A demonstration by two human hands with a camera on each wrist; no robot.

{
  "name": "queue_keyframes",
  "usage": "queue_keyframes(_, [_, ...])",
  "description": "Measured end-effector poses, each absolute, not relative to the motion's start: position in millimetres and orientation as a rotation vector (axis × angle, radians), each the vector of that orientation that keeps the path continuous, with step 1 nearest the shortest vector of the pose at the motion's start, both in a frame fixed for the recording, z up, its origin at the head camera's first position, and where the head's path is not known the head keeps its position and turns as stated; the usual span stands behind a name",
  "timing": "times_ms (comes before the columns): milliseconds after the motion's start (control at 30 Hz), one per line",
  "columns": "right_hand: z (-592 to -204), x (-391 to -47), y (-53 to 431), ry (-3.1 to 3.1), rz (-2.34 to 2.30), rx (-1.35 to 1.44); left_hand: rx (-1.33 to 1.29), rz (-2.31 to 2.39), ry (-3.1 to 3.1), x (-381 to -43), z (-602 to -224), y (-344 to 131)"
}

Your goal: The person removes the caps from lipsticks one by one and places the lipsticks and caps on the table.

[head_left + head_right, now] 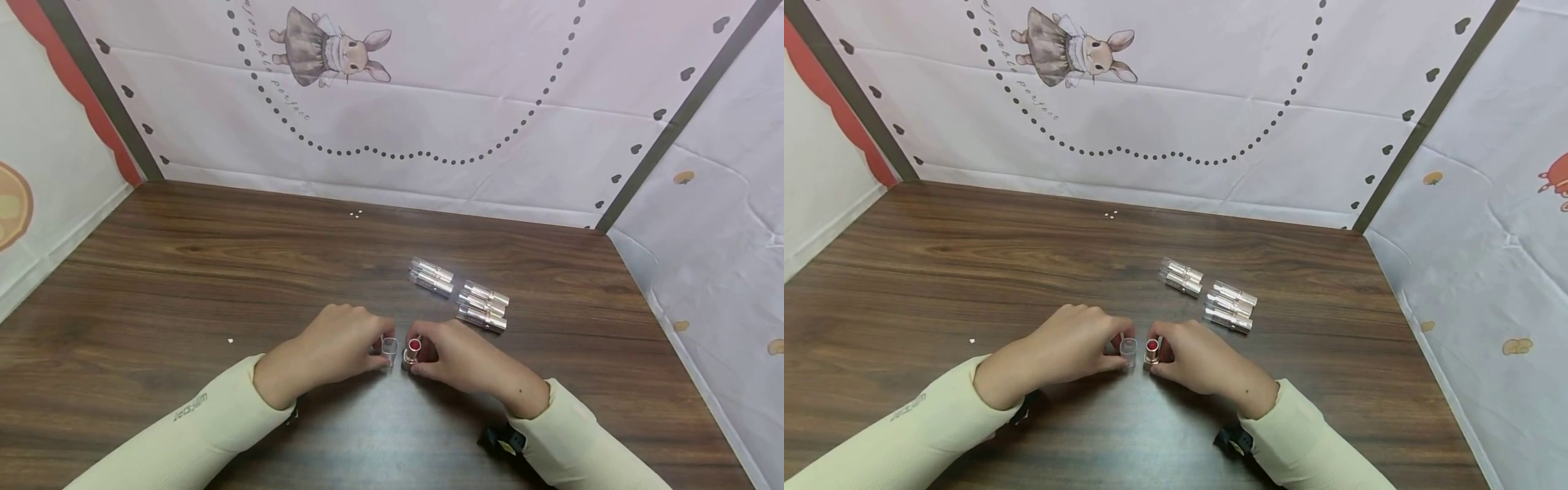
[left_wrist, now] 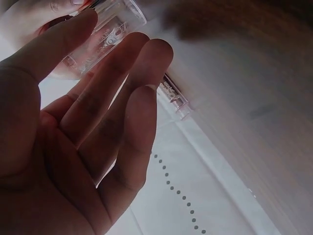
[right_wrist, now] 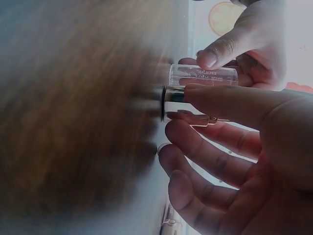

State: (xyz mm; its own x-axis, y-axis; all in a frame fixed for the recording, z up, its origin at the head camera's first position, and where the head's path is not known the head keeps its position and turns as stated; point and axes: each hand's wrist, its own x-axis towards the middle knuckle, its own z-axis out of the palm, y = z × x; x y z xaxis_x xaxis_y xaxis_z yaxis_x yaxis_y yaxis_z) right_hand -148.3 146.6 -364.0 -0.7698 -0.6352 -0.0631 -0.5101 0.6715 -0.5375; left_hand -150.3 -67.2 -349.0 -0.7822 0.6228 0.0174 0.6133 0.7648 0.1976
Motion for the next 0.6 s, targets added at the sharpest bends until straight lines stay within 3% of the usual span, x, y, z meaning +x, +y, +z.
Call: queue_keyframes(600, [-365.4,-147.8,146.9,2.66,-0.701,-0.912,1.02,0.271,2.925,-149.9,-353.1,-66.8])
